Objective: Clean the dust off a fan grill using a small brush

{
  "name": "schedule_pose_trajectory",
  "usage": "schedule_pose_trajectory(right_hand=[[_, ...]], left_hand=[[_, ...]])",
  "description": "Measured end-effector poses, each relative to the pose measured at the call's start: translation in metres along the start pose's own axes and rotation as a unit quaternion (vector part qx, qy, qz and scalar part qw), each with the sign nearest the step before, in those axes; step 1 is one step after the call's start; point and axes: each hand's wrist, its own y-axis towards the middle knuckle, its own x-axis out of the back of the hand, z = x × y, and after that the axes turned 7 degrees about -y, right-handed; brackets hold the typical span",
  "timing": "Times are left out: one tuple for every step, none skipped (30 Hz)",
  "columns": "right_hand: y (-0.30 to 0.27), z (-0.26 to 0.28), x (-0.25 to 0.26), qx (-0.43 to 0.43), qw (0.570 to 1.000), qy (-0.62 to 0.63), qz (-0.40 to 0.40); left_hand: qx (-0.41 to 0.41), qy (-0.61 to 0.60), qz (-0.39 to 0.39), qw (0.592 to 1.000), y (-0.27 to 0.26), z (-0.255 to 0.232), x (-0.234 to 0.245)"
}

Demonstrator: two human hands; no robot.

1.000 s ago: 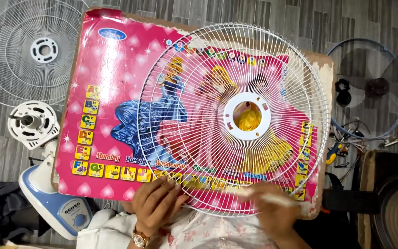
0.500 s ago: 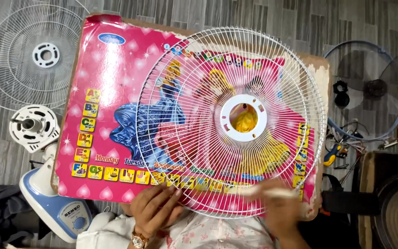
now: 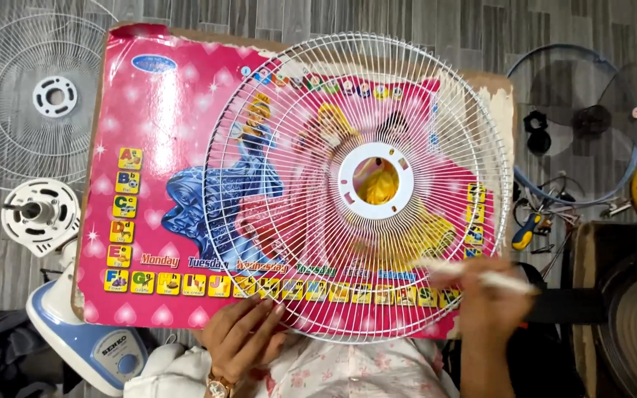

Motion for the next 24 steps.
schedule_pose_trajectory(right_hand=[[0.013, 0.011, -0.002, 0.021, 0.995, -0.012, -0.097], [0.006, 0.007, -0.001, 0.023, 0.995, -0.012, -0.098], [0.000, 0.002, 0.001, 0.002, 0.997, -0.014, -0.075], [-0.008, -0.003, 0.003, -0.021, 0.998, -0.017, -0.052], [-0.013, -0.004, 0.001, -0.021, 0.998, -0.016, -0.053], [-0.020, -0.004, -0.001, -0.024, 1.000, -0.019, 0.004], [-0.026, -0.004, -0.003, -0.027, 0.998, -0.021, 0.061], [-0.025, -0.012, 0.011, -0.026, 0.998, -0.023, 0.059], [-0.023, -0.018, 0.024, -0.037, 0.998, 0.006, 0.058], [-0.022, -0.025, 0.037, -0.048, 0.997, 0.035, 0.056], [-0.021, -0.027, 0.054, -0.047, 0.997, 0.035, 0.055], [-0.021, -0.030, 0.072, -0.082, 0.997, -0.012, 0.010], [-0.020, -0.032, 0.089, -0.117, 0.991, -0.058, -0.034], [-0.020, -0.029, 0.098, -0.117, 0.991, -0.059, -0.035], [-0.019, -0.026, 0.107, -0.102, 0.991, -0.066, -0.051], [-0.018, -0.023, 0.116, -0.087, 0.991, -0.072, -0.067], [-0.016, -0.021, 0.120, -0.086, 0.991, -0.074, -0.068], [-0.014, -0.019, 0.124, -0.074, 0.993, -0.056, -0.079], [-0.012, -0.017, 0.128, -0.061, 0.993, -0.037, -0.090], [-0.014, -0.025, 0.126, -0.060, 0.993, -0.038, -0.090], [-0.016, -0.032, 0.125, -0.088, 0.989, -0.055, -0.106], [-0.018, -0.041, 0.122, -0.116, 0.983, -0.070, -0.120], [-0.019, -0.042, 0.110, -0.115, 0.983, -0.070, -0.121], [-0.022, -0.043, 0.098, -0.106, 0.988, -0.051, -0.099]], left_hand=[[0.013, 0.008, 0.003, 1.000, -0.002, -0.001, 0.000], [0.011, 0.007, 0.001, 1.000, 0.001, -0.001, -0.001], [0.005, 0.010, -0.006, 1.000, 0.004, 0.000, -0.002], [0.001, 0.014, -0.012, 1.000, 0.005, -0.002, -0.001], [0.000, 0.014, -0.011, 1.000, 0.004, -0.001, -0.001], [0.000, 0.013, -0.006, 1.000, 0.003, -0.001, -0.002], [0.000, 0.012, -0.001, 1.000, 0.003, -0.001, -0.002], [0.000, 0.010, -0.002, 1.000, 0.005, -0.002, -0.002], [0.006, 0.013, -0.004, 1.000, 0.007, -0.003, -0.001], [0.012, 0.015, -0.006, 1.000, 0.009, -0.005, 0.000], [0.011, 0.014, -0.007, 1.000, 0.010, -0.005, -0.001], [0.012, 0.020, -0.010, 1.000, 0.010, -0.005, -0.001], [0.014, 0.026, -0.013, 0.999, 0.011, -0.006, -0.001], [0.014, 0.024, -0.014, 1.000, 0.011, -0.006, -0.001], [0.019, 0.021, -0.011, 1.000, 0.012, -0.007, 0.000], [0.024, 0.017, -0.008, 1.000, 0.012, -0.008, 0.001], [0.024, 0.015, -0.009, 1.000, 0.010, -0.008, 0.000], [0.030, 0.014, -0.012, 0.999, 0.007, -0.007, -0.001], [0.036, 0.013, -0.014, 0.999, 0.005, -0.006, -0.002], [0.036, 0.012, -0.015, 0.999, 0.005, -0.006, -0.003], [0.034, 0.012, -0.018, 0.999, 0.005, -0.006, -0.003], [0.032, 0.014, -0.019, 0.999, 0.005, -0.006, -0.003], [0.032, 0.014, -0.019, 0.999, 0.006, -0.006, -0.002], [0.030, 0.017, -0.015, 0.999, 0.008, -0.007, -0.001]])
